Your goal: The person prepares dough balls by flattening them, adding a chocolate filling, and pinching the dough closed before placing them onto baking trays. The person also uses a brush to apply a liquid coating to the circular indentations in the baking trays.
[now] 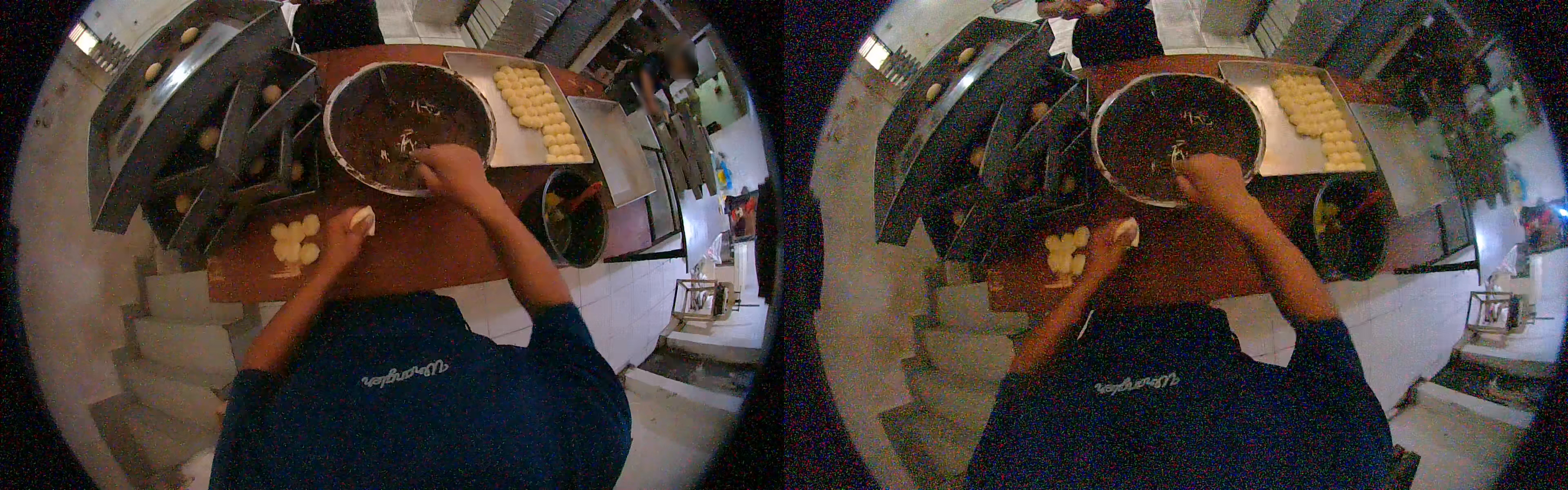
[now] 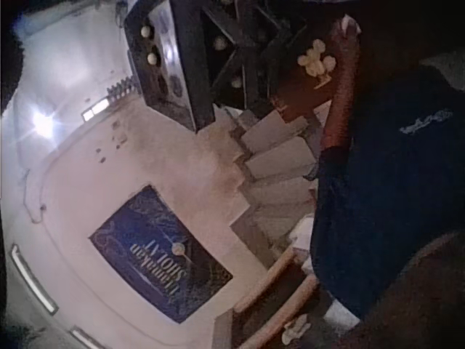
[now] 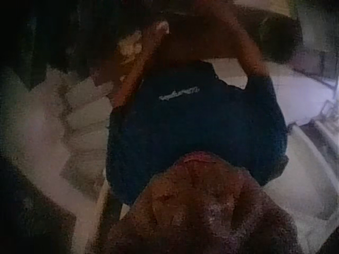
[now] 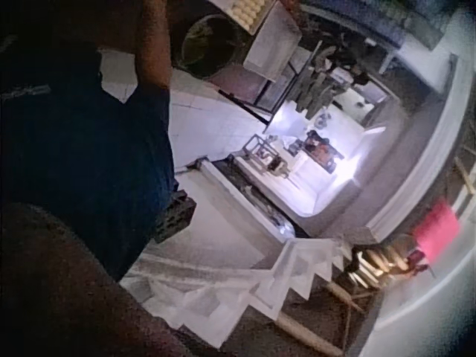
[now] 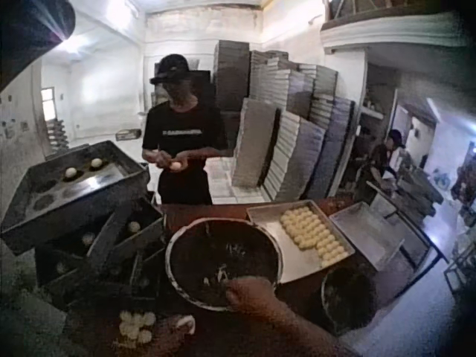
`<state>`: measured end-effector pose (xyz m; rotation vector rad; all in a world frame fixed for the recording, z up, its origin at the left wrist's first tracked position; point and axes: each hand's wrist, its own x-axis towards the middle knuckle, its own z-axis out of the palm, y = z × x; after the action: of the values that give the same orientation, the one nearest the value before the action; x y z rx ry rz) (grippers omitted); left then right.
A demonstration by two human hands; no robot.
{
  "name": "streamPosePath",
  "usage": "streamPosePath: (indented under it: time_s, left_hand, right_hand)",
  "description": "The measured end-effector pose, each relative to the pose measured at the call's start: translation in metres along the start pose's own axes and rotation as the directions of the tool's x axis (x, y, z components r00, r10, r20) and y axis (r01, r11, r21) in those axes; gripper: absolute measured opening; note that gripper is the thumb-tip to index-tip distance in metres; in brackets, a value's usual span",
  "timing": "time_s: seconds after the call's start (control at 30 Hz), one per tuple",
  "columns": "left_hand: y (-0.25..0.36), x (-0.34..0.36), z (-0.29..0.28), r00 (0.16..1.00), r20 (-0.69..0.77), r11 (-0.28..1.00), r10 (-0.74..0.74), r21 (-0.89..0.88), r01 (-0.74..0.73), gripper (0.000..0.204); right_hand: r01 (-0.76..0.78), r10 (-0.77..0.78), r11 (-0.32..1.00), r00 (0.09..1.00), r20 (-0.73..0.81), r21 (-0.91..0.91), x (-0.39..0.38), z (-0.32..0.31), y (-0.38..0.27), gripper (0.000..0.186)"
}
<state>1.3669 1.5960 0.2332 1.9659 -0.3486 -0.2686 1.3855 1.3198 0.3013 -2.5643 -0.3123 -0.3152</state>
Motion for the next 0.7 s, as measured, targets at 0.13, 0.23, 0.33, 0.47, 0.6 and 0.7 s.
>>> streamPosePath:
  time_s: [0.13,0.23,0.33,0.47,0.6,0.7]
  left_hand:
    - [0.011,-0.013,-0.017,0.994,0.100,0.999,-0.046,0.010,0.045,0.024]
    - [0.020,-0.020,-0.033,0.985,0.172,0.978,-0.006,0.204,-0.030,0.024]
    - [0.018,-0.020,-0.033,0.986,0.165,0.978,0.018,0.200,-0.052,0.029]
    - [-0.044,-0.011,-0.014,0.863,0.125,0.626,0.489,0.639,-0.447,0.038]
    - [-0.120,-0.045,0.010,0.880,0.265,0.636,0.394,0.612,-0.470,0.037]
    - [-0.064,-0.053,-0.002,0.988,0.151,0.979,-0.043,0.202,0.012,0.037]
  right_hand:
    - [-0.024,0.062,0.996,0.893,0.447,-0.089,0.033,0.029,0.010,0.027]
    - [-0.220,0.014,0.918,0.849,0.529,0.329,0.036,0.024,0.018,0.027]
    - [-0.518,0.117,0.513,0.833,0.541,0.685,0.028,0.002,0.022,0.028]
    - [-0.591,0.267,0.161,0.797,0.542,0.790,0.015,-0.032,-0.045,0.030]
    - [-0.389,0.140,0.536,0.916,0.375,0.749,-0.020,-0.007,-0.057,0.036]
    - [-0.442,0.247,0.689,0.888,0.388,0.574,-0.060,0.006,-0.076,0.043]
